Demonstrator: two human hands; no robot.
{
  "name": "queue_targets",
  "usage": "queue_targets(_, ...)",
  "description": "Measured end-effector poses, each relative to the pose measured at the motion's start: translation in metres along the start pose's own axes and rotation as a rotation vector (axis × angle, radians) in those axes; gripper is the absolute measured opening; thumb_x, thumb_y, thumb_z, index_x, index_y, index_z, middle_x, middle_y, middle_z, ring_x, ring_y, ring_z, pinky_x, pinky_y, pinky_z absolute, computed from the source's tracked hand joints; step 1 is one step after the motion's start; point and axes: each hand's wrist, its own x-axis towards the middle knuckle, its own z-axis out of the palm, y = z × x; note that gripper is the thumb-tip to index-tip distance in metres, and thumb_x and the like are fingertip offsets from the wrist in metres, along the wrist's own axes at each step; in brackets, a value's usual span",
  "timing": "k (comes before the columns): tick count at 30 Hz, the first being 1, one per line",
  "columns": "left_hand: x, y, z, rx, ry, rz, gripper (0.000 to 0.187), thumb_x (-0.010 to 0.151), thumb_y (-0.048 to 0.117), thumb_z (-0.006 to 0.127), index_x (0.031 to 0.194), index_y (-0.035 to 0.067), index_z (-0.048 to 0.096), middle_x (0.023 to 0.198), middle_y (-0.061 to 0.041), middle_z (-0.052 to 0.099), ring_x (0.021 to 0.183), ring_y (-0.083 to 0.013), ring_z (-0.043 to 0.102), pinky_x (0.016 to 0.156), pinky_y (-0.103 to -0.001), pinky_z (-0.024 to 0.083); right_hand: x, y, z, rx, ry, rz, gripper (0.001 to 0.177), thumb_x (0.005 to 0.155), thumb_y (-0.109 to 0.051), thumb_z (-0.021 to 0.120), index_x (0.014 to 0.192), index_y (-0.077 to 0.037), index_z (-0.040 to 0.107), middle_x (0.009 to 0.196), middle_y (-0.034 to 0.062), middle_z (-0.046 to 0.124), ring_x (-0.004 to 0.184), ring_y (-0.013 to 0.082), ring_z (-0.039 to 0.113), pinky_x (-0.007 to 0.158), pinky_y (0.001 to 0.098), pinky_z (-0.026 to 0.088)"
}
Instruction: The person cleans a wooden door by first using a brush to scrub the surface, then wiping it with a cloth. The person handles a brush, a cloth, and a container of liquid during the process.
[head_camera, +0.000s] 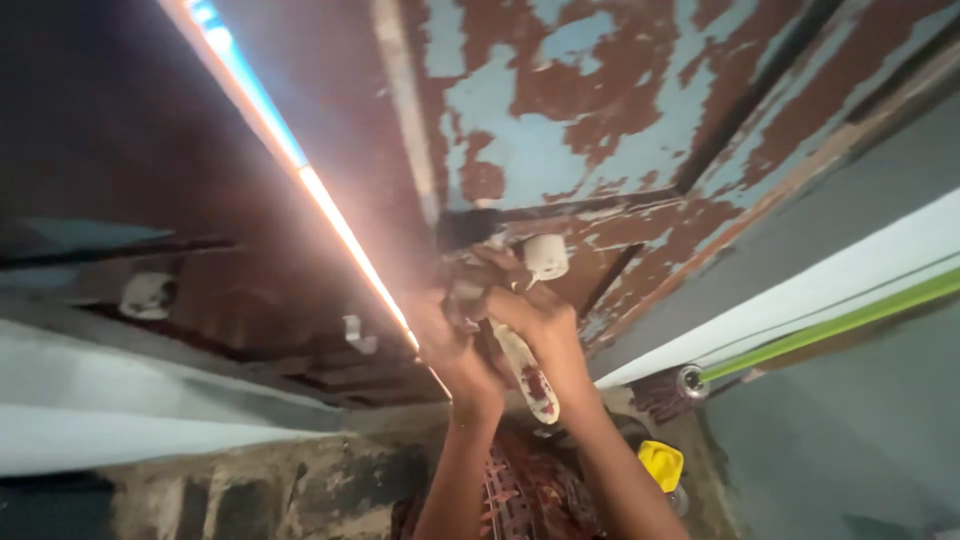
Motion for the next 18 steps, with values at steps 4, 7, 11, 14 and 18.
queue_targets(4, 0.013, 0.004, -0.020, -0.075, 0.106, 0.022, 0.038, 0.087, 0.023, 0.076, 0.110, 0.003, 0.053, 0.110, -0.013, 0.057, 0.099, -0.0259, 0.067, 0.079, -0.037, 0.056, -0.014, 0.003, 0.025, 0.096, -0.040, 0.099, 0.025, 0.077, 0.003, 0.071, 0.095, -0.013, 0.074, 0.082, 0.0063, 0.074, 0.070, 0.0200, 0.071, 0.064, 0.0350, 0.057)
queue_targets(7, 0.012, -0.001, -0.014, -0.094, 0.103, 0.161, 0.034, 0.091, 0.018, 0.079, 0.115, 0.008, 0.057, 0.119, -0.009, 0.063, 0.105, -0.0241, 0.069, 0.085, -0.037, 0.058, -0.027, 0.044, 0.039, 0.169, -0.008, 0.150, 0.017, 0.079, 0.004, 0.069, 0.086, -0.012, 0.070, 0.111, 0.0057, 0.082, 0.063, 0.0155, 0.075, 0.050, 0.0289, 0.052)
queue_targets(11, -0.007, -0.013, 0.008, -0.060, -0.138, 0.100, 0.042, 0.094, 0.015, 0.081, 0.129, 0.008, 0.059, 0.131, -0.007, 0.065, 0.117, -0.0250, 0.066, 0.098, -0.039, 0.056, -0.010, 0.031, -0.006, -0.069, 0.162, -0.021, 0.014, 0.078, 0.003, 0.072, 0.084, -0.008, 0.067, 0.127, 0.0138, 0.074, 0.085, 0.0209, 0.076, 0.072, 0.0336, 0.061)
queue_targets(14, 0.007, 0.003, 0.014, 0.055, -0.306, 0.139, 0.061, 0.091, 0.015, 0.078, 0.146, 0.006, 0.053, 0.148, -0.011, 0.054, 0.139, -0.0292, 0.053, 0.115, -0.045, 0.046, -0.013, 0.042, -0.038, -0.061, 0.265, -0.029, 0.014, 0.084, 0.010, 0.066, 0.085, -0.004, 0.065, 0.128, 0.0153, 0.071, 0.121, 0.0325, 0.069, 0.091, 0.0372, 0.063)
queue_targets(18, 0.022, 0.004, 0.021, 0.174, -0.348, 0.310, 0.071, 0.093, 0.021, 0.072, 0.155, 0.004, 0.042, 0.163, -0.013, 0.041, 0.153, -0.0332, 0.036, 0.127, -0.054, 0.028, -0.015, 0.049, -0.067, -0.130, 0.404, -0.073, 0.011, 0.098, 0.008, 0.070, 0.095, 0.000, 0.064, 0.126, 0.0120, 0.073, 0.123, 0.0294, 0.072, 0.114, 0.0424, 0.056)
